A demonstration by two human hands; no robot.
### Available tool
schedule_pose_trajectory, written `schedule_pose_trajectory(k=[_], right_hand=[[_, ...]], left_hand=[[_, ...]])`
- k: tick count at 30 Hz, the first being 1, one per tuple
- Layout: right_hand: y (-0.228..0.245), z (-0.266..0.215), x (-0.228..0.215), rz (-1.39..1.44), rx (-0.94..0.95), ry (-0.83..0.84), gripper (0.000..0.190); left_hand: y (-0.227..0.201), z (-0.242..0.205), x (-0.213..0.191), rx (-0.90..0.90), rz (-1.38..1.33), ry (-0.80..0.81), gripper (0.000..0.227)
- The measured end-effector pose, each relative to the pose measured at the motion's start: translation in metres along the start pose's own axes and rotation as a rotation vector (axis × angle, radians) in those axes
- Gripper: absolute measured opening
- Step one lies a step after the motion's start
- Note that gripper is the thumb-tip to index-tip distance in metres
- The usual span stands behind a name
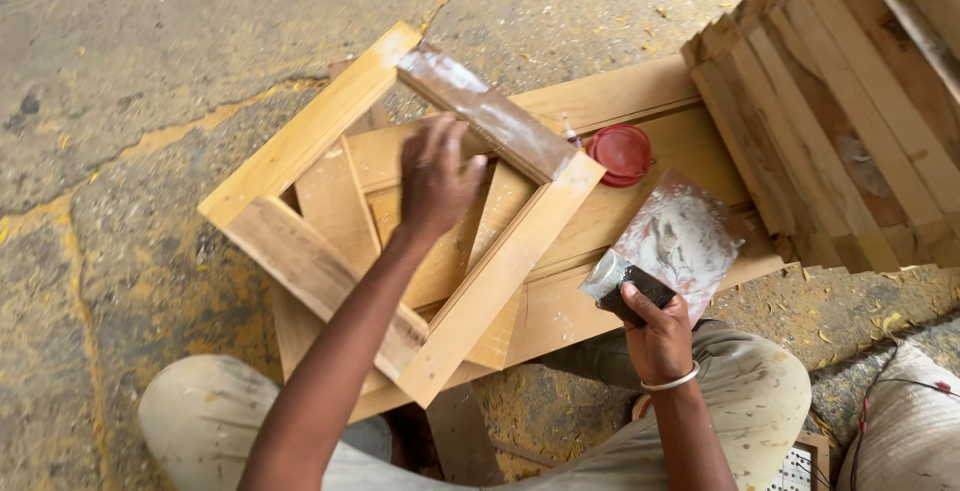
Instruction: The person scoops white filler from a board and applies it to the joints and edges of a wooden frame using a putty knife. The person repeatedly reloads the tool and smooths the filler along the frame's corners and seams.
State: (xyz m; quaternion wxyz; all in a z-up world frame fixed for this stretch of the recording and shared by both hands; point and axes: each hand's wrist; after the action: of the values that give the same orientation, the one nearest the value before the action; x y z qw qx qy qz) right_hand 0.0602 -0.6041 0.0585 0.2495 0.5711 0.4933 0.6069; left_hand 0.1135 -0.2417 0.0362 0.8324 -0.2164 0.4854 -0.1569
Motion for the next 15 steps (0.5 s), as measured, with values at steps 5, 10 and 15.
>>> schedule_pose_trajectory(k=[5, 10, 15], right_hand=[[0.012, -0.002, -0.007, 0.026, 0.007, -0.043, 0.014], [0.034, 0.0, -0.008, 0.085, 0.013, -0.098, 0.017], [0.04, -0.005, -0.01, 0.172, 0.011, -0.05, 0.013]], left_hand=[[-0.086, 0.113, 0.096, 0.035, 0.126, 0.365, 0.038], [-0.104, 0.17, 0.166, -0.362, 0.329, 0.698, 0.029], [-0.094, 0.166, 0.22, -0.437, 0.433, 0.628, 0.023]])
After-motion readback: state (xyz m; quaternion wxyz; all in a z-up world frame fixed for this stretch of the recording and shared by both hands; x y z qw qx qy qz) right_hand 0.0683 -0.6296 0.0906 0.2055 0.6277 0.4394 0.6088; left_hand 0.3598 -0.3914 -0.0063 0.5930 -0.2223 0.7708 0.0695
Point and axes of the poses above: each hand's wrist, its own z-axis towards the middle knuckle, its own x-axis out of the palm, y = z × x, and after that the axes turned 5 degrees about y, right-handed
